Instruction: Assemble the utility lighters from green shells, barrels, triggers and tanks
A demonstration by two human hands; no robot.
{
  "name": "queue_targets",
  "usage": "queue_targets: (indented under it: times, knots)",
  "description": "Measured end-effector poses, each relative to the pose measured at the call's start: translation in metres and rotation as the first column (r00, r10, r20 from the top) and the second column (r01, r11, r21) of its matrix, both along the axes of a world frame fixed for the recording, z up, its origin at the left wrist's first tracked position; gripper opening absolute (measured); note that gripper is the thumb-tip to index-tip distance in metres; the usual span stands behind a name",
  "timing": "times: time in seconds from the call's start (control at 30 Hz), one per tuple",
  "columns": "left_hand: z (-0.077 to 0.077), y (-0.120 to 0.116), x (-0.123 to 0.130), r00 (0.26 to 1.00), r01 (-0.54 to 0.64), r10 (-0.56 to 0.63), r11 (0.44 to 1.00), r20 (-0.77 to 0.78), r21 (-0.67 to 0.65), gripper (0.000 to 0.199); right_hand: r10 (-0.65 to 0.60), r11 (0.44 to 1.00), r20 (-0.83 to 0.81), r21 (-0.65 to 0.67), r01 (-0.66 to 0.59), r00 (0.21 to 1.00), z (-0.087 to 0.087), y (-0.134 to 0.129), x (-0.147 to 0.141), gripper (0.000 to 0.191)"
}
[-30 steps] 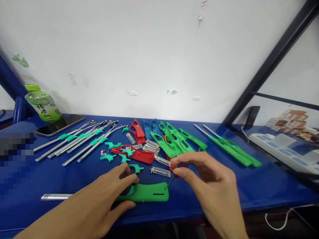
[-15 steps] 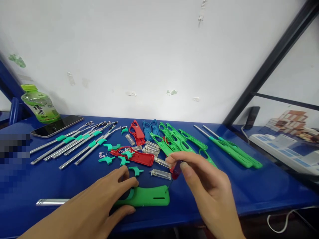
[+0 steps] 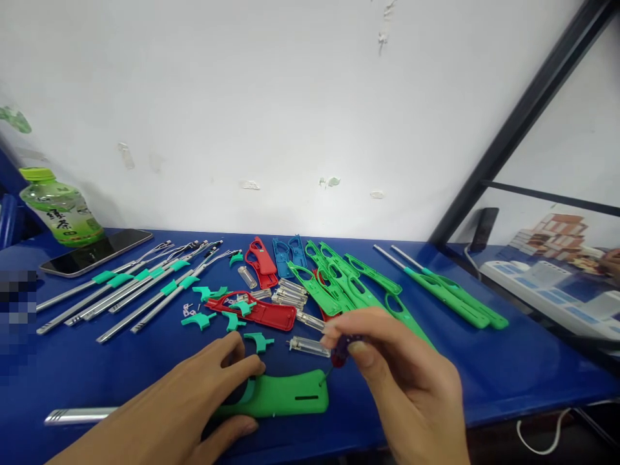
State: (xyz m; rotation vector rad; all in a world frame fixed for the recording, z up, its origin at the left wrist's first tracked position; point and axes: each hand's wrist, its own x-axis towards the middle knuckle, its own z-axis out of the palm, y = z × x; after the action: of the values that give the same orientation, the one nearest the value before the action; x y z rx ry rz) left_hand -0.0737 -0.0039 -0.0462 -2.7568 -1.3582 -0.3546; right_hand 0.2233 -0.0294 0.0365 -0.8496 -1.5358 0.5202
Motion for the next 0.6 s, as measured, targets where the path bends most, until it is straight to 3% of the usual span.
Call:
queue_targets:
  times: [0.07, 0.2, 0.37, 0.5, 0.6]
  knots:
    - [0.000, 0.000, 0.000, 1.000, -0.003, 0.003, 1.000, 0.003, -0.007, 0.051, 0.002, 1.000, 0.003, -0.016, -0.001, 1.000, 0.000, 0.000, -0.001, 0.026]
    - [-0.002, 0.000, 0.000, 1.000, -0.007, 0.007, 1.000, 0.020, -0.005, 0.051, -0.063, 0.998, 0.003, -0.002, 0.063, 0.998, 0.000, 0.001, -0.001, 0.007]
    - [0.001, 0.002, 0.003, 0.998, -0.022, 0.022, 1.000, 0.056, 0.008, 0.051, -0.032, 0.999, -0.023, -0.031, 0.031, 0.999, -0.002, 0.002, -0.003, 0.026]
    - [0.012, 0.005, 0.009, 0.998, -0.011, 0.010, 1.000, 0.070, 0.016, 0.053, -0.074, 0.997, -0.033, -0.017, 0.074, 0.997, -0.001, 0.001, -0.003, 0.005]
    - [0.020, 0.005, 0.012, 0.997, -0.004, 0.003, 1.000, 0.082, 0.016, 0.053, -0.059, 0.998, -0.045, -0.032, 0.058, 0.997, -0.002, 0.000, -0.003, 0.021]
